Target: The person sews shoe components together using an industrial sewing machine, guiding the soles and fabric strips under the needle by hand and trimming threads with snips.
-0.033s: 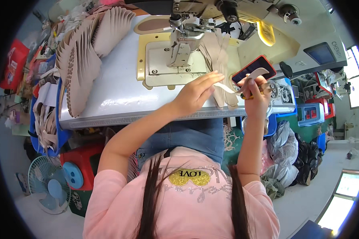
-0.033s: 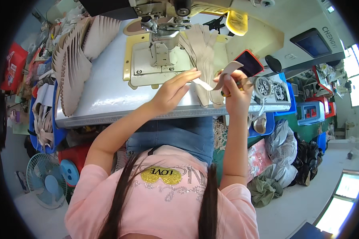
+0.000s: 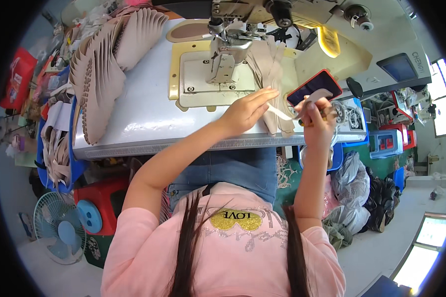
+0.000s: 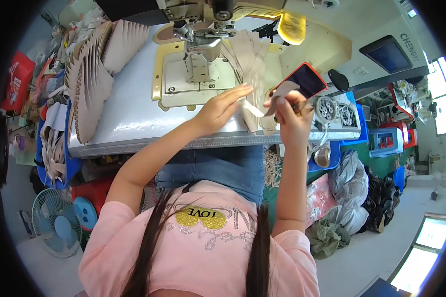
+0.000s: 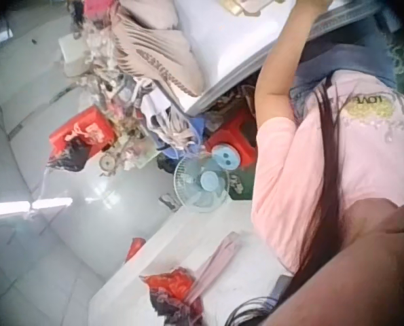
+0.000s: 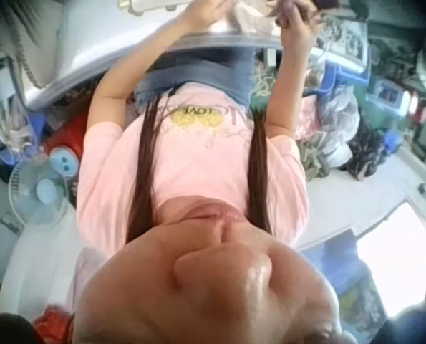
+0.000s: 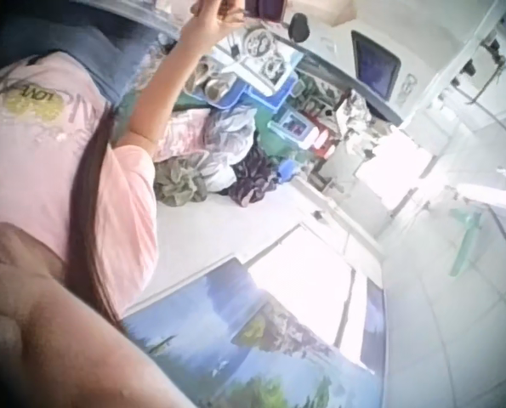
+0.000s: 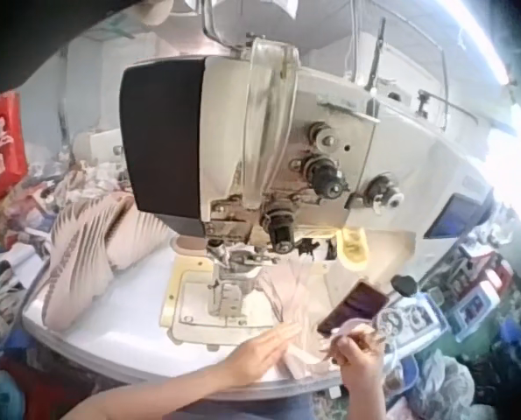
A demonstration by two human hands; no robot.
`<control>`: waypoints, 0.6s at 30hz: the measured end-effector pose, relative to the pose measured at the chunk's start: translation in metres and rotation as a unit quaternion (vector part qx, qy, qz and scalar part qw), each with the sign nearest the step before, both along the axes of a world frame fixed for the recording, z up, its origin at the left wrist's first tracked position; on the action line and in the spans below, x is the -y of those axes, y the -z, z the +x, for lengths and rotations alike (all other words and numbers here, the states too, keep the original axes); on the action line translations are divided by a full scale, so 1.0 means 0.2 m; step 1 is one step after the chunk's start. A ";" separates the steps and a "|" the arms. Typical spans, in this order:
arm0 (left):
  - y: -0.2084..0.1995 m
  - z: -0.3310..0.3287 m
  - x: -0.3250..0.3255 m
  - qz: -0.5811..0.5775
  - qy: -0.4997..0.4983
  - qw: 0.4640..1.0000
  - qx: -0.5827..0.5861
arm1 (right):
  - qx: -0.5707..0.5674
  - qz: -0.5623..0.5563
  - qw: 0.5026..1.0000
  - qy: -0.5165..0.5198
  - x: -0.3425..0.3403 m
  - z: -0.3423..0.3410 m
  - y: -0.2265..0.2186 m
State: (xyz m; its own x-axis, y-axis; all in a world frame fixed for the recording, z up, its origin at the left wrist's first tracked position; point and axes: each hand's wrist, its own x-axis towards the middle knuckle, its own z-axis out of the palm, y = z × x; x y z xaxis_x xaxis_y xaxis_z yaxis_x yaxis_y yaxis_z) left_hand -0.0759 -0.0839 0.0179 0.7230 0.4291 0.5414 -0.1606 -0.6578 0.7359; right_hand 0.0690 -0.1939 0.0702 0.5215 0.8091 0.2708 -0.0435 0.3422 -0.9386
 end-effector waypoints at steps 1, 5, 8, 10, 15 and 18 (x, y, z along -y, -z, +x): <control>0.08 0.08 -0.06 0.021 0.014 1.000 -0.013 | 0.037 -0.017 0.999 0.008 0.03 0.00 0.00; 0.31 0.21 -0.13 0.330 -0.045 0.931 -0.150 | 0.157 0.013 0.981 -0.110 0.29 -0.04 -0.18; 0.33 0.21 -0.07 0.343 -0.062 0.919 -0.185 | -0.044 0.388 0.776 -0.496 0.42 -0.09 -0.32; 0.32 0.23 -0.05 0.343 -0.078 0.920 -0.176 | -0.069 0.400 0.728 -0.553 0.36 -0.12 -0.40; 0.08 -0.04 0.10 0.222 -0.149 0.962 -0.057 | -0.124 0.119 0.952 -0.254 0.20 -0.14 -0.12; -0.22 -0.43 0.13 0.101 -0.146 0.984 0.011 | -0.078 -0.044 0.963 -0.254 0.08 -0.19 0.03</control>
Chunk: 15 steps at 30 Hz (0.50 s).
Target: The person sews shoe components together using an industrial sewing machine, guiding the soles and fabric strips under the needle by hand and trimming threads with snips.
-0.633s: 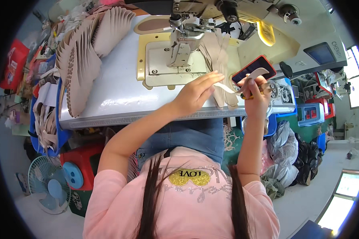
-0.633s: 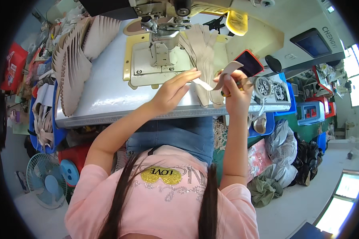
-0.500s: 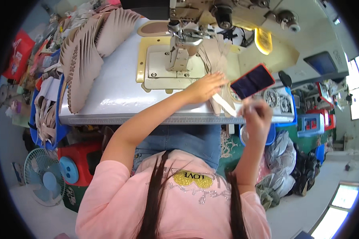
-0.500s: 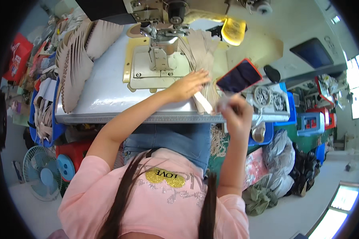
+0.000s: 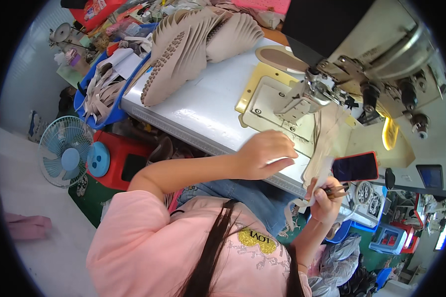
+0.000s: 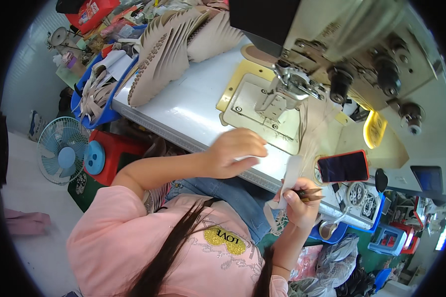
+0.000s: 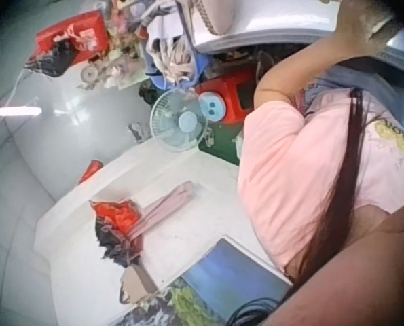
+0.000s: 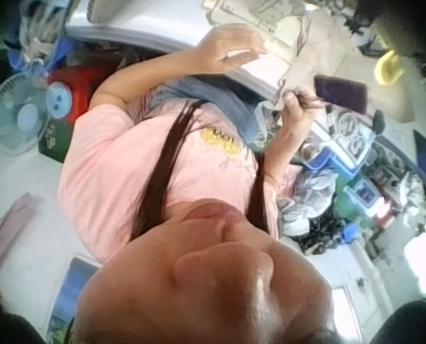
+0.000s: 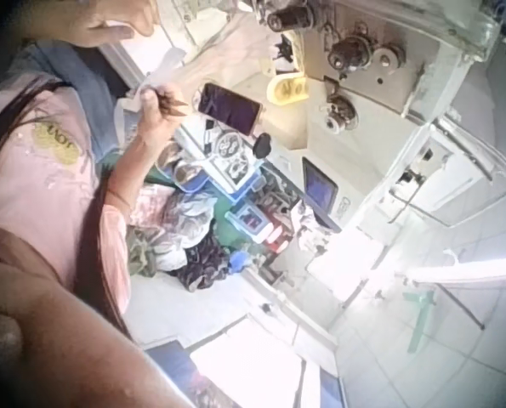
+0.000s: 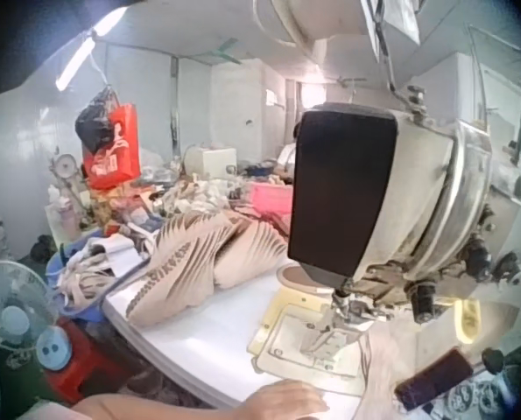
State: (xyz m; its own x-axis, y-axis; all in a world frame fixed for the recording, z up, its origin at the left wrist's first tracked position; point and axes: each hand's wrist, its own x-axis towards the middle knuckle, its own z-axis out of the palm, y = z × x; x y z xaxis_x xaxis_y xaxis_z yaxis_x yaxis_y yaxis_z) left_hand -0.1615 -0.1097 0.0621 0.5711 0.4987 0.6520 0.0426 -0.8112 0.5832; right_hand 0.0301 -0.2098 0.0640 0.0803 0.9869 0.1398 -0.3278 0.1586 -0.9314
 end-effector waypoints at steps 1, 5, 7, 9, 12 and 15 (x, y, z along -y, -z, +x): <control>-0.17 -0.10 0.00 -0.037 0.044 0.994 0.095 | -0.030 -0.005 0.999 -0.013 -0.03 -0.01 0.03; -0.72 -0.24 0.16 -0.312 0.316 0.871 0.209 | -0.043 -0.023 0.999 -0.015 -0.12 -0.04 0.02; -0.77 -0.31 0.25 -0.255 0.422 0.846 0.205 | -0.026 -0.035 0.997 -0.060 -0.18 -0.16 -0.04; -0.83 -0.39 0.27 -0.200 0.547 0.790 0.193 | 0.002 -0.099 0.990 -0.101 -0.19 -0.19 -0.03; -0.87 -0.48 0.26 -0.110 0.711 0.673 0.170 | 0.016 -0.102 0.992 -0.065 -0.14 -0.22 -0.03; -0.83 -0.61 0.27 -0.018 0.816 0.577 -0.033 | 0.008 -0.150 0.987 -0.064 -0.06 -0.12 0.08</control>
